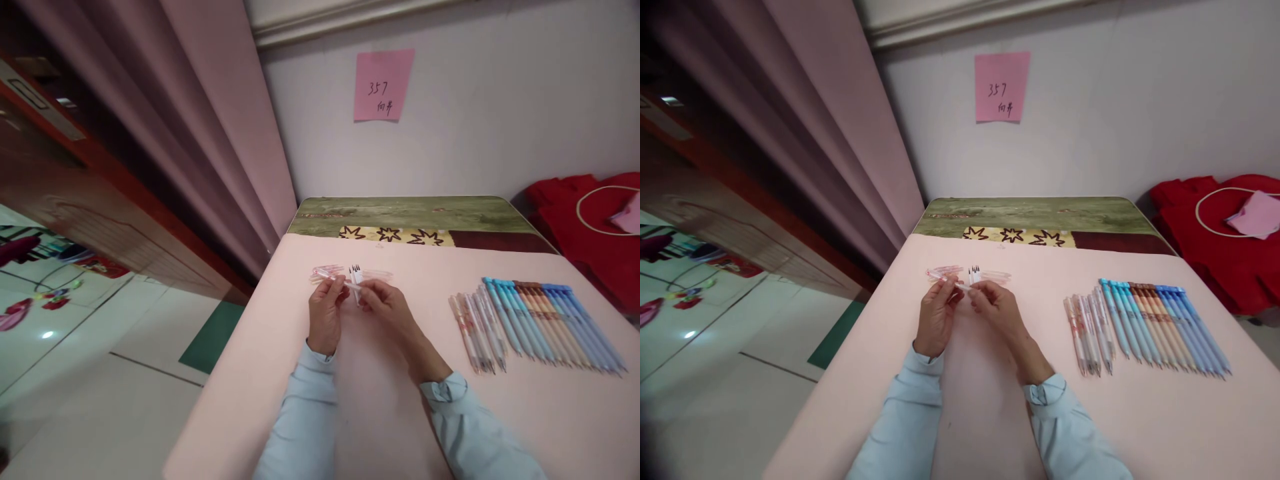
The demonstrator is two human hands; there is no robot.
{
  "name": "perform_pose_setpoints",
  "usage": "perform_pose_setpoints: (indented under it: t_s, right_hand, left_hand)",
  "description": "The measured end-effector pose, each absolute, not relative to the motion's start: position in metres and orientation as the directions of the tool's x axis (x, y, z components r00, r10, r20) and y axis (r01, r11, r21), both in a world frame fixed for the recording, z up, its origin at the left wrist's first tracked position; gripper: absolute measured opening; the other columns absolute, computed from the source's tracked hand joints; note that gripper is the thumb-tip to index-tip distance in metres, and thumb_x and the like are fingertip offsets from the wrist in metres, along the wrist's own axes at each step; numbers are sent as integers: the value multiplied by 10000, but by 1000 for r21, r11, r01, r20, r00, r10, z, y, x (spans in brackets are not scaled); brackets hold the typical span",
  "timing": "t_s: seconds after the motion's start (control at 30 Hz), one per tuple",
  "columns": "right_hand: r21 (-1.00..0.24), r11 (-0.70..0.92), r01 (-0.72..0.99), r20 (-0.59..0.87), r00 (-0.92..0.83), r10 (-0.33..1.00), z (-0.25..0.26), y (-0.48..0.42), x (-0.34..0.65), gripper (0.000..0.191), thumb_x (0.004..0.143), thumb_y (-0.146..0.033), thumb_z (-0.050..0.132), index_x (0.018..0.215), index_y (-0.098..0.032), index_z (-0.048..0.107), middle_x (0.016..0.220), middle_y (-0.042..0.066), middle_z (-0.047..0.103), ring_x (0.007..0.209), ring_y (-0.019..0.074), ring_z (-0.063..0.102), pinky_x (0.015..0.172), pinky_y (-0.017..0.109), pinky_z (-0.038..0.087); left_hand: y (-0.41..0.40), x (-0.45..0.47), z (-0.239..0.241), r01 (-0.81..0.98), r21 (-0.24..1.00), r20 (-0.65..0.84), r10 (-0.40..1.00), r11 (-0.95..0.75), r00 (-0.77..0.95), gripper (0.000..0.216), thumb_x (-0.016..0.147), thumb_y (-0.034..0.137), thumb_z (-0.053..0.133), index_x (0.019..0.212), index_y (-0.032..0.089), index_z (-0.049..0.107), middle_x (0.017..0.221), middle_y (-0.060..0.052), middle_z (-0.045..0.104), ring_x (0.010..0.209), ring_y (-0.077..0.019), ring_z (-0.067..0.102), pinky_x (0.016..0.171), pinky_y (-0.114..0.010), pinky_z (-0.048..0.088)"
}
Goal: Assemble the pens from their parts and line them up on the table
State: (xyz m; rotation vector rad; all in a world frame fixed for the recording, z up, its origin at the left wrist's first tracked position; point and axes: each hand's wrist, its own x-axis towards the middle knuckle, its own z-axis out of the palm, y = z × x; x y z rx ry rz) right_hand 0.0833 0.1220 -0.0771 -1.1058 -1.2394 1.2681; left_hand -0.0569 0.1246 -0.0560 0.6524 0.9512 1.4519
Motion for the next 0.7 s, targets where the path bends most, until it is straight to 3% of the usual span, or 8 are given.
perform_pose_setpoints:
  t_s: [0.1,0.2,0.37,0.5,0.6,0.7]
  right_hand:
    - [-995,92,-34,95,-82,992,-75,122,83,406,739,-587,740,851,-210,641,703,7,650,642,156,596,613,270,485]
    - [-999,37,-23,39,-101,994,-73,122,83,472,850,-642,578,738,-190,649,643,24,634,602,154,593,599,279,486]
    - [-993,110,-50,113,-66,991,-73,122,83,383,752,-553,747,889,-209,650,698,-4,639,639,149,596,616,267,485]
    - [-997,63,-40,67,-93,993,-73,122,83,416,858,-598,600,779,-195,660,663,18,633,617,156,595,608,281,489]
    - [-994,101,-48,105,-83,991,-73,123,83,370,793,-557,704,913,-210,653,674,-8,624,622,153,588,603,270,477]
    - [-994,103,-35,106,-99,989,-73,123,84,363,816,-569,673,820,-207,644,672,1,624,629,152,590,618,269,479]
  left_hand:
    - [125,-57,-57,-511,858,-134,983,54,-122,244,738,372,784,834,163,702,805,6,636,747,-97,582,780,-255,459]
    - [125,-57,-57,-505,862,-130,984,50,-125,254,729,372,792,832,158,701,802,7,631,744,-96,575,778,-255,459]
    - [125,-57,-56,-526,848,-141,983,57,-120,249,727,354,797,833,153,694,793,8,623,748,-95,570,778,-253,460]
    - [125,-57,-54,-520,852,-143,983,64,-113,249,724,360,798,812,153,692,782,12,623,727,-90,564,765,-250,457]
    - [125,-57,-55,-516,855,-136,984,58,-115,253,720,367,799,808,158,689,787,12,629,740,-96,576,774,-258,460]
    - [125,-56,-56,-507,860,-132,984,53,-120,243,733,366,789,801,158,685,773,14,630,734,-97,578,766,-256,460]
